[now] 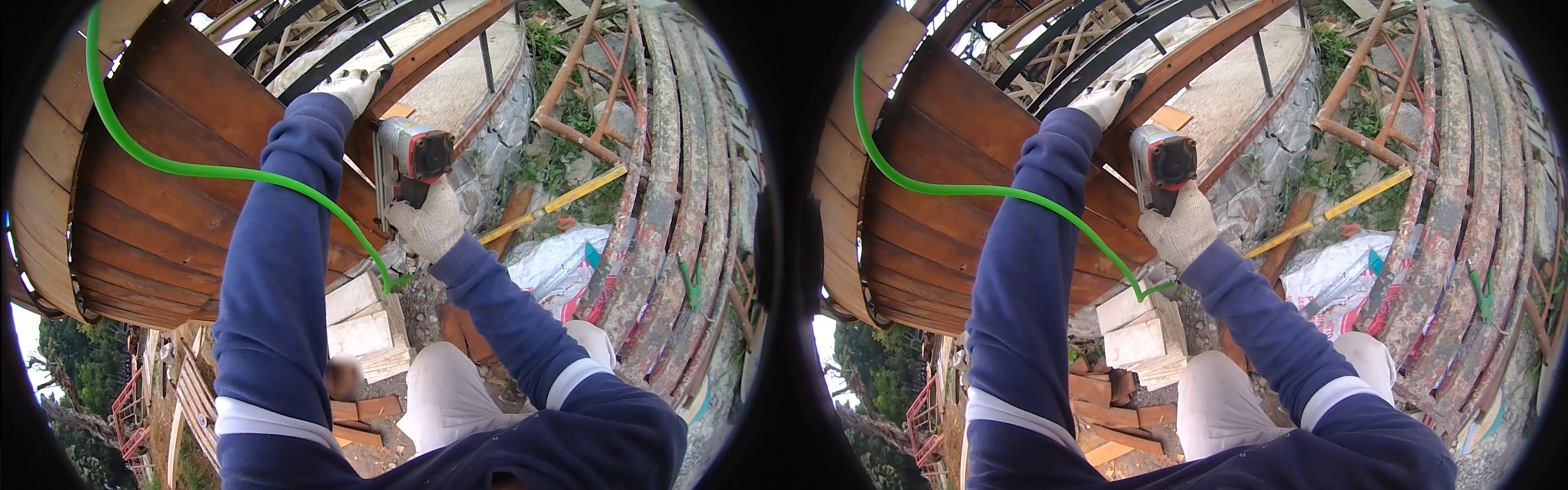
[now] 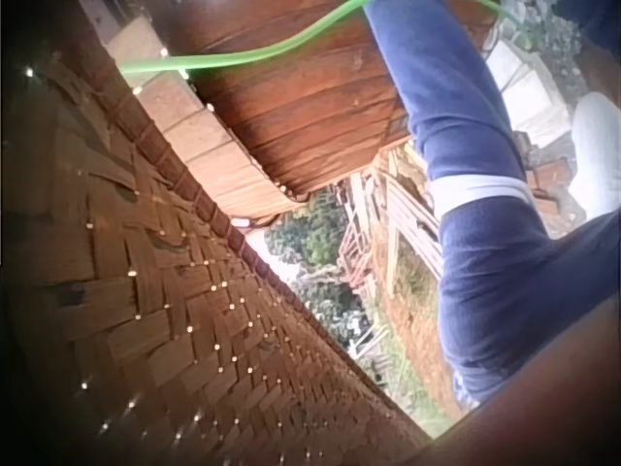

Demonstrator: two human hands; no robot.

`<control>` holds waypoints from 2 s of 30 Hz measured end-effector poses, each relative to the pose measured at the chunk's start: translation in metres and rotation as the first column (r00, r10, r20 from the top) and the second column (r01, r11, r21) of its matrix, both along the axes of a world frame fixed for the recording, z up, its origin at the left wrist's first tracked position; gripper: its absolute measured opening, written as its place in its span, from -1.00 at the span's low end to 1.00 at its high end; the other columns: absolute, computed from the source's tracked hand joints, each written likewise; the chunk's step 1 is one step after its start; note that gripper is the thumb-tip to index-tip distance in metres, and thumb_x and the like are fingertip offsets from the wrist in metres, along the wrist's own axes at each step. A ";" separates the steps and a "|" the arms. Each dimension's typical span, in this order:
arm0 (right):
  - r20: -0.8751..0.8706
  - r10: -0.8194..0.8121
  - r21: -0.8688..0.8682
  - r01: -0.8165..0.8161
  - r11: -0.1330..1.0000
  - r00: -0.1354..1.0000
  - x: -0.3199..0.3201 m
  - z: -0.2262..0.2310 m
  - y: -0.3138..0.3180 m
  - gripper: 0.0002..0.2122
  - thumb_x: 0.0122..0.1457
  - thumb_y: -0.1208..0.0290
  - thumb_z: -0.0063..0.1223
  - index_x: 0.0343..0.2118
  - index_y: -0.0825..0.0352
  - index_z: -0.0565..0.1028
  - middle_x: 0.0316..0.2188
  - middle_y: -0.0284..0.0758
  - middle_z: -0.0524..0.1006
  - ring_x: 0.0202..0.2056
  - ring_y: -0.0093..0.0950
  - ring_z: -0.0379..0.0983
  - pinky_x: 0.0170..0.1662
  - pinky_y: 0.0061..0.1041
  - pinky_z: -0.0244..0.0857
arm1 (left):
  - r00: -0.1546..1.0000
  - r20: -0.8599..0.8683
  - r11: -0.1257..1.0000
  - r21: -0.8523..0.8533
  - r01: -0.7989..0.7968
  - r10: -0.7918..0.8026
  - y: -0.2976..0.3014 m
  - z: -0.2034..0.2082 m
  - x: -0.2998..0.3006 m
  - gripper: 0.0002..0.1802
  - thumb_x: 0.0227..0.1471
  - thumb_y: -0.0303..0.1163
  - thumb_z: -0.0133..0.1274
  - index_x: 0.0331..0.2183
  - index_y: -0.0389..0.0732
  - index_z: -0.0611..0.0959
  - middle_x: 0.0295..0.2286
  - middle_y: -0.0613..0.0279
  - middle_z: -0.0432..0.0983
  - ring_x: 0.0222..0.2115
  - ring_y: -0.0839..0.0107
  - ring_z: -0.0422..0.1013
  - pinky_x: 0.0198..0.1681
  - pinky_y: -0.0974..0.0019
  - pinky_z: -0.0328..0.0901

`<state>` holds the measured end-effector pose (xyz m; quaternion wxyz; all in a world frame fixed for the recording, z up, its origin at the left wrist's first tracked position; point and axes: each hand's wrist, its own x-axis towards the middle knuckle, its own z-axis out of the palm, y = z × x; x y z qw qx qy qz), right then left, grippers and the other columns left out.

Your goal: The person installs wooden siding onto an exterior wall by positioning individual wooden planks, checking their alignment with a spirit level, and securing them with a pneumatic nail gun.

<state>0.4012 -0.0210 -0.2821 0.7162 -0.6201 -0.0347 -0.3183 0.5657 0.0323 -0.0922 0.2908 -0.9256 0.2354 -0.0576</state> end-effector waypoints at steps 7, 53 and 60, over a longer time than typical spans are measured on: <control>-0.014 0.070 0.039 -0.069 0.997 0.997 -0.014 0.010 0.005 -0.50 -0.07 0.43 0.18 -0.01 0.47 0.38 -0.34 -0.08 0.58 -0.28 -0.18 0.59 -0.17 -0.31 0.46 | 0.999 -0.012 0.991 -0.125 -0.044 0.043 0.017 -0.001 0.028 -0.42 0.33 -0.26 -0.38 0.34 -0.02 0.15 0.31 -0.03 0.09 0.32 0.00 0.07 0.37 0.12 0.01; -0.407 0.488 0.913 0.353 0.204 0.772 -0.115 -0.258 -0.057 -0.79 0.20 0.26 0.02 -0.25 0.30 0.38 -0.30 -0.23 0.53 -0.27 -0.28 0.53 -0.16 -0.23 0.56 | 0.839 0.440 0.767 -0.400 0.501 -0.319 0.020 -0.028 -0.056 -0.37 0.13 -0.05 0.09 0.16 -0.16 0.45 0.14 0.05 0.37 0.25 0.11 0.16 0.34 0.03 0.03; -0.472 0.544 0.881 0.380 0.280 0.694 -0.131 -0.263 -0.064 -0.68 0.24 0.07 0.01 -0.15 0.23 0.39 -0.20 -0.25 0.51 -0.22 -0.29 0.53 -0.15 -0.21 0.55 | 0.948 -0.071 0.042 -0.997 -0.061 -0.311 0.066 -0.234 -0.219 -0.57 0.11 -0.49 0.05 0.05 -0.28 0.53 -0.02 -0.09 0.51 0.01 0.01 0.43 0.13 0.18 0.29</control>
